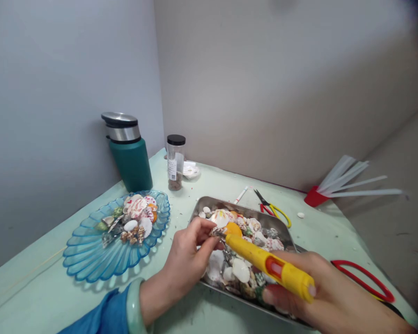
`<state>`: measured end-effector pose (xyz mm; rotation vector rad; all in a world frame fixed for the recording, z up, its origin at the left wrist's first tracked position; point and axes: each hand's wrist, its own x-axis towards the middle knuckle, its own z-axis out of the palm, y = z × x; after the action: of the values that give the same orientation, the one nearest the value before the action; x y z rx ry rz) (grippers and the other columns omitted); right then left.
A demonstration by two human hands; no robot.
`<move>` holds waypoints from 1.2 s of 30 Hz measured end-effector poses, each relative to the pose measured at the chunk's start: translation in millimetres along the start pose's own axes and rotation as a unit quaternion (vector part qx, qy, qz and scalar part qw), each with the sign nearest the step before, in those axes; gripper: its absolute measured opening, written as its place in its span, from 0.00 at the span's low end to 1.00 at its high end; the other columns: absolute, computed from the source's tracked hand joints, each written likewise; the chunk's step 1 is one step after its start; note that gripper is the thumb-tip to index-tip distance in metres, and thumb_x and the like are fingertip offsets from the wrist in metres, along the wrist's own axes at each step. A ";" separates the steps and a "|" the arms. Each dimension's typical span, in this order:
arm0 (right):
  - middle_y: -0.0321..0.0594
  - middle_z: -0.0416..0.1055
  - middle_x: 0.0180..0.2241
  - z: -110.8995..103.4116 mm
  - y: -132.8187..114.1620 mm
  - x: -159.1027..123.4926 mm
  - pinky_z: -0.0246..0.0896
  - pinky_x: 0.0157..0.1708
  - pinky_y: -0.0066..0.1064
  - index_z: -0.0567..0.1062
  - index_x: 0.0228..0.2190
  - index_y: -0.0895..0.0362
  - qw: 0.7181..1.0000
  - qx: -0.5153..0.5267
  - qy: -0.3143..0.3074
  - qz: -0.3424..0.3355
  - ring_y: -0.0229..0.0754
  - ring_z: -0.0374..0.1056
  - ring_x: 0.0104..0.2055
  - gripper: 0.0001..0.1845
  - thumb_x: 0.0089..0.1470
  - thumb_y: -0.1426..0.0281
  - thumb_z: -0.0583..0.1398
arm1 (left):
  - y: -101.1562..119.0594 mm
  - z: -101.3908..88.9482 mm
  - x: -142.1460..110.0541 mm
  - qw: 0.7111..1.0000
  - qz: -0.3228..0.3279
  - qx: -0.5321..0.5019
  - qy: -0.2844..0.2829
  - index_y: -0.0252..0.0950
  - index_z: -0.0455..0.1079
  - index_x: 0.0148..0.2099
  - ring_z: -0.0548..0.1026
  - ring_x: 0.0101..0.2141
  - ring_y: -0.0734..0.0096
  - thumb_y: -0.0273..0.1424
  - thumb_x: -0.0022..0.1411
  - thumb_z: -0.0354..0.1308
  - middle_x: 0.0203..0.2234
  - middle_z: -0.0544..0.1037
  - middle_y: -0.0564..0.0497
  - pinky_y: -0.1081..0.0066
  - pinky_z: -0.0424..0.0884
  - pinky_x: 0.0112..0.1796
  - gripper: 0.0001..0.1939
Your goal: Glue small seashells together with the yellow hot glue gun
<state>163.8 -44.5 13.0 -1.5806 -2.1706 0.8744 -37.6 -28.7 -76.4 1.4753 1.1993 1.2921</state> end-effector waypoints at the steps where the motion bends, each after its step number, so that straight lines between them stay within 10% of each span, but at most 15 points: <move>1: 0.33 0.77 0.20 0.2 0.4 0.2 0.66 0.22 0.23 0.77 0.20 0.50 1.000 0.005 -0.001 -0.003 0.42 0.73 0.23 0.08 0.43 0.61 0.61 | 1.0 -0.2 0.6 1.000 -0.007 -0.012 -0.001 0.36 0.66 0.39 0.80 0.28 0.68 0.25 0.59 0.56 0.26 0.80 0.52 0.74 0.73 0.29 0.05; 36: 0.31 0.77 0.21 -2.1 -3.3 -0.1 0.67 0.23 0.23 0.77 0.18 0.48 0.999 -0.023 0.029 -0.017 0.42 0.73 0.24 0.07 0.40 0.61 0.62 | 1.5 -1.4 4.1 0.986 -0.087 -0.132 -0.053 0.36 0.65 0.38 0.79 0.27 0.68 0.28 0.57 0.58 0.23 0.78 0.53 0.72 0.74 0.30 0.06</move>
<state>162.6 -44.7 16.7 -1.5671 -2.1858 0.7645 -38.8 -25.0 -73.9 1.2048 1.0203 1.1873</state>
